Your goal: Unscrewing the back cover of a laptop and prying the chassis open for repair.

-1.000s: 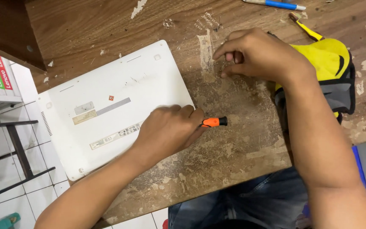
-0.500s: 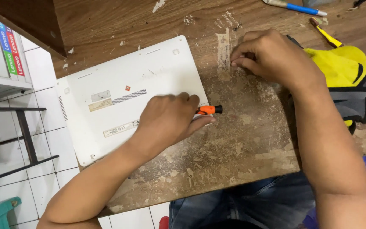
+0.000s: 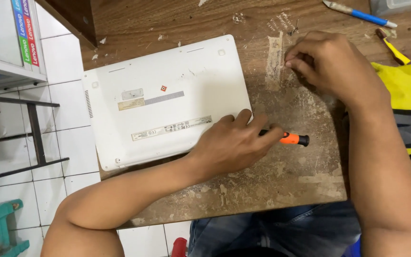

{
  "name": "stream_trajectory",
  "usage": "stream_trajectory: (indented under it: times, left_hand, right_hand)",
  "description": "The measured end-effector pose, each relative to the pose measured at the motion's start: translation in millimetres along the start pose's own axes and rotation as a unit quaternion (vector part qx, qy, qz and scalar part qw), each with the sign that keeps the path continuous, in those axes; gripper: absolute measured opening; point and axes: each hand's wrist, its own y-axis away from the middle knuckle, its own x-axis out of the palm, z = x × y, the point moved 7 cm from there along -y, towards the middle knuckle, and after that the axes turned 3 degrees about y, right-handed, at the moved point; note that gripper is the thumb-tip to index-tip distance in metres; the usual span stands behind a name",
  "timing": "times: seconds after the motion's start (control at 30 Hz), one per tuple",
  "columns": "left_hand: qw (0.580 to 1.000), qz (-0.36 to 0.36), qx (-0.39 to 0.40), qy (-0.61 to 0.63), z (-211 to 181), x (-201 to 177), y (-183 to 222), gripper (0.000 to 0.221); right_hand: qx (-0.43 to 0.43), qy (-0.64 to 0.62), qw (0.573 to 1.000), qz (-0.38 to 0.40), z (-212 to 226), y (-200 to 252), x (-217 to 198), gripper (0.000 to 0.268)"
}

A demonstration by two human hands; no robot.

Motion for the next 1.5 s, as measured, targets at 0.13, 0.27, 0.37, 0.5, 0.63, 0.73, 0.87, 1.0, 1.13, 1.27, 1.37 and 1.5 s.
stream_trajectory:
  times: [0.13,0.27,0.37,0.5,0.63,0.73,0.87,1.0,1.13,1.27,1.37,1.5]
  left_hand:
    - [0.999,-0.03,0.009,-0.018,2.2,-5.1,2.1,0.03]
    - [0.999,-0.035,0.032,0.023,2.1,-5.2,3.2,0.025]
    - [0.997,-0.018,0.042,0.056,3.2,-0.8,1.3,0.018]
    - [0.997,0.023,0.013,0.074,8.4,2.2,-1.9,0.018]
    - [0.999,0.016,-0.009,0.051,9.4,-2.2,-3.1,0.019]
    - [0.989,0.109,-0.03,0.097,12.9,6.0,-7.0,0.028]
    - [0.984,0.112,-0.037,0.132,15.3,7.1,-8.1,0.031]
    - [0.962,-0.016,-0.07,0.264,29.8,-10.2,-6.7,0.033]
    - [0.815,-0.192,-0.202,0.507,70.6,9.4,7.8,0.044]
    - [0.72,-0.269,-0.276,0.577,76.4,-15.4,10.6,0.042]
    - [0.611,-0.309,-0.263,0.68,82.0,-10.2,12.4,0.037]
    - [0.556,-0.33,-0.261,0.717,85.2,-8.0,12.7,0.037]
  right_hand:
    - [0.006,0.017,1.0,-0.007,1.5,-0.9,-2.9,0.009]
    - [-0.017,0.009,0.999,-0.04,-1.0,-0.6,-2.5,0.011]
    - [-0.015,-0.004,0.997,-0.069,-2.0,-0.4,-5.0,0.014]
    - [0.018,-0.004,0.993,-0.113,-12.1,-0.2,-8.1,0.014]
    - [0.02,0.024,0.987,-0.157,-21.2,2.8,-9.5,0.033]
    - [-0.014,0.006,0.986,-0.168,-18.6,-1.7,-7.4,0.043]
    - [-0.008,-0.031,0.99,-0.135,-10.1,-8.6,-0.2,0.045]
    - [-0.033,-0.033,0.993,-0.109,-5.3,-13.7,8.4,0.037]
    - [-0.055,-0.039,0.995,-0.067,0.7,-14.4,8.2,0.037]
    - [-0.077,-0.034,0.994,-0.072,-0.4,-10.5,4.8,0.024]
    - [-0.119,-0.036,0.99,-0.066,-0.3,-6.4,2.9,0.03]
    - [-0.064,-0.031,0.997,-0.031,-7.4,-1.5,2.4,0.039]
